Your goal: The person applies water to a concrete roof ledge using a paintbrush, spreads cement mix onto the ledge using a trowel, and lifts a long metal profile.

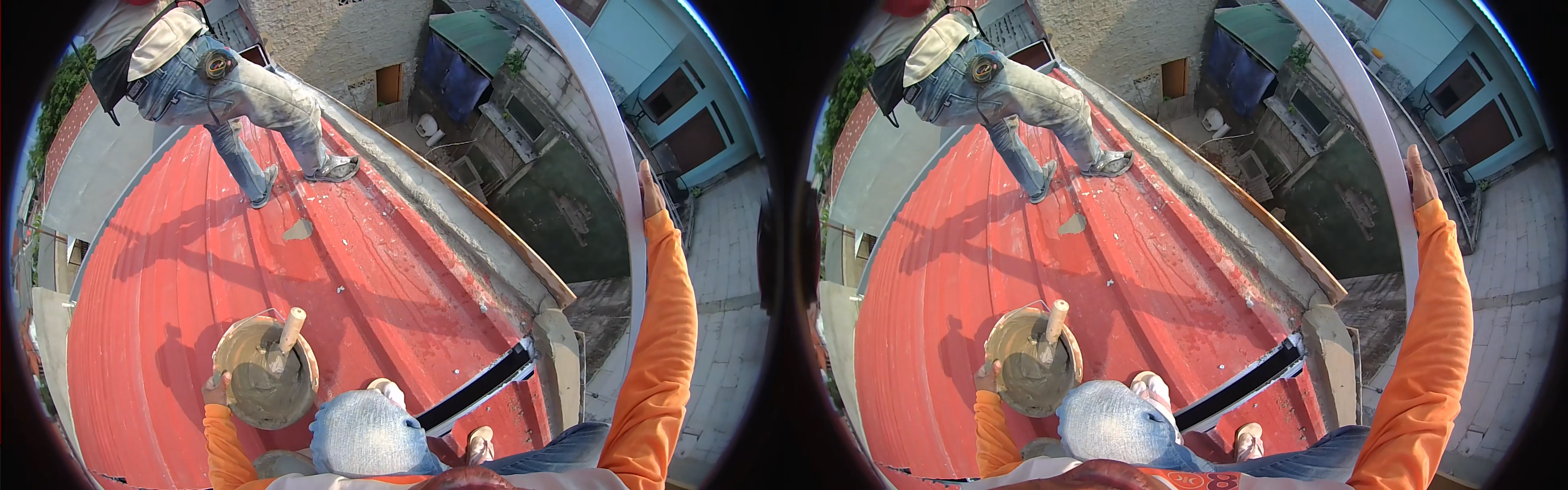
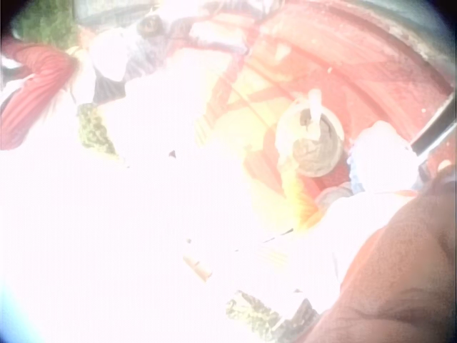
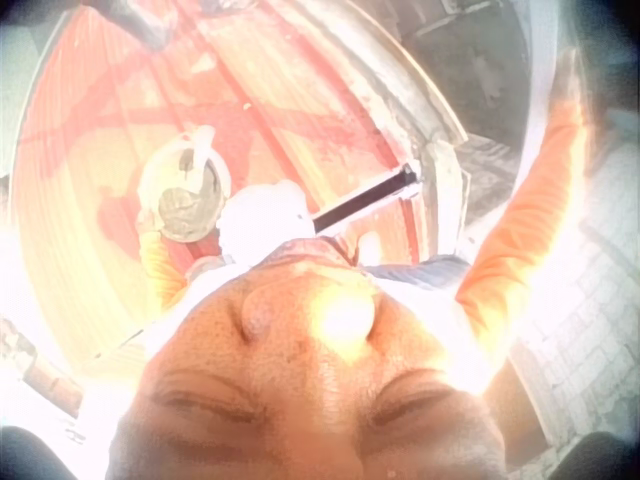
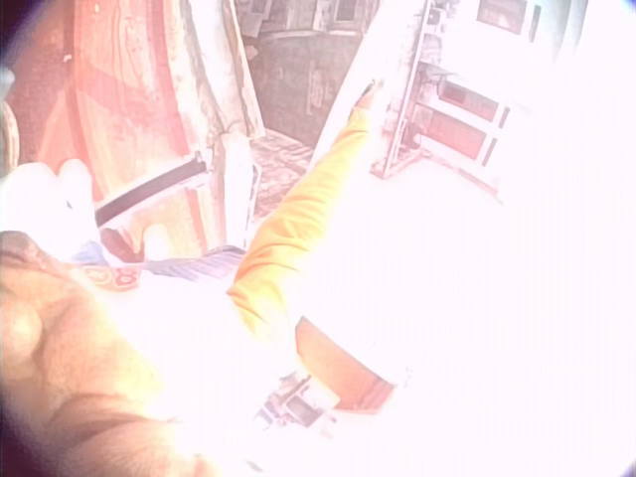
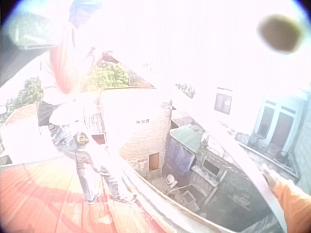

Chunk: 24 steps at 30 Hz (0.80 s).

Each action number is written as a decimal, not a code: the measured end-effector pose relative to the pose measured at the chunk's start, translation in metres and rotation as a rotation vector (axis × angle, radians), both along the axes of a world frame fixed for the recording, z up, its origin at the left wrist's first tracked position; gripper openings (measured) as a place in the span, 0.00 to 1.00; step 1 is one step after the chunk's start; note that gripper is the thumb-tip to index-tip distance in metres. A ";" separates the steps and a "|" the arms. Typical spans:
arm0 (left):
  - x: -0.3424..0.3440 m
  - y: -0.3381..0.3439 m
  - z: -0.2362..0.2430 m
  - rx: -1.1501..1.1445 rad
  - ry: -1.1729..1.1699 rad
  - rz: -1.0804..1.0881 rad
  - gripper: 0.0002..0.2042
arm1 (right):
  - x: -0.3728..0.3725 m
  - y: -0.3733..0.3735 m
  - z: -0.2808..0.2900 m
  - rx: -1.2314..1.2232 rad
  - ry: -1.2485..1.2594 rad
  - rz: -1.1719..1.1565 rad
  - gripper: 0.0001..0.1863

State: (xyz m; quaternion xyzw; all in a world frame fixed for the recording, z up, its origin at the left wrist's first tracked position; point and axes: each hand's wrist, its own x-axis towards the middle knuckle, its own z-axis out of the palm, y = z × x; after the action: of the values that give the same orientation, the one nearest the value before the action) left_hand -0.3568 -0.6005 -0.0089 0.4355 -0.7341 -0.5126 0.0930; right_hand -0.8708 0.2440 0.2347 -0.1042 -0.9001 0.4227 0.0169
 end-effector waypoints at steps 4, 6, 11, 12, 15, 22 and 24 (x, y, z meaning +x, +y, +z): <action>-0.003 0.004 0.004 -0.004 0.004 0.023 0.15 | 0.015 -0.015 0.000 -0.023 0.001 0.002 0.49; -0.004 0.004 0.005 0.001 -0.012 0.035 0.15 | 0.023 -0.013 -0.002 -0.014 -0.017 0.001 0.49; 0.014 -0.017 -0.010 0.050 0.030 0.037 0.13 | 0.049 -0.026 -0.016 0.056 0.038 -0.030 0.42; 0.013 -0.016 -0.016 0.059 0.030 0.038 0.13 | 0.055 -0.021 -0.016 0.066 0.038 -0.030 0.42; 0.008 -0.019 -0.022 0.082 0.006 0.033 0.13 | 0.061 -0.011 -0.020 0.168 0.109 -0.005 0.40; 0.006 -0.009 -0.008 0.029 0.028 0.001 0.19 | 0.092 -0.024 -0.008 0.339 0.318 0.099 0.41; 0.008 -0.011 -0.010 0.036 0.032 0.017 0.20 | 0.113 -0.037 0.012 0.303 0.326 0.280 0.43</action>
State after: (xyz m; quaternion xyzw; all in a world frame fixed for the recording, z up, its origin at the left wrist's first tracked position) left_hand -0.3493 -0.6114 -0.0188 0.4352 -0.7194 -0.5318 0.1015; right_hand -0.7579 0.2069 0.2466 0.0945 -0.9442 0.2924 0.1186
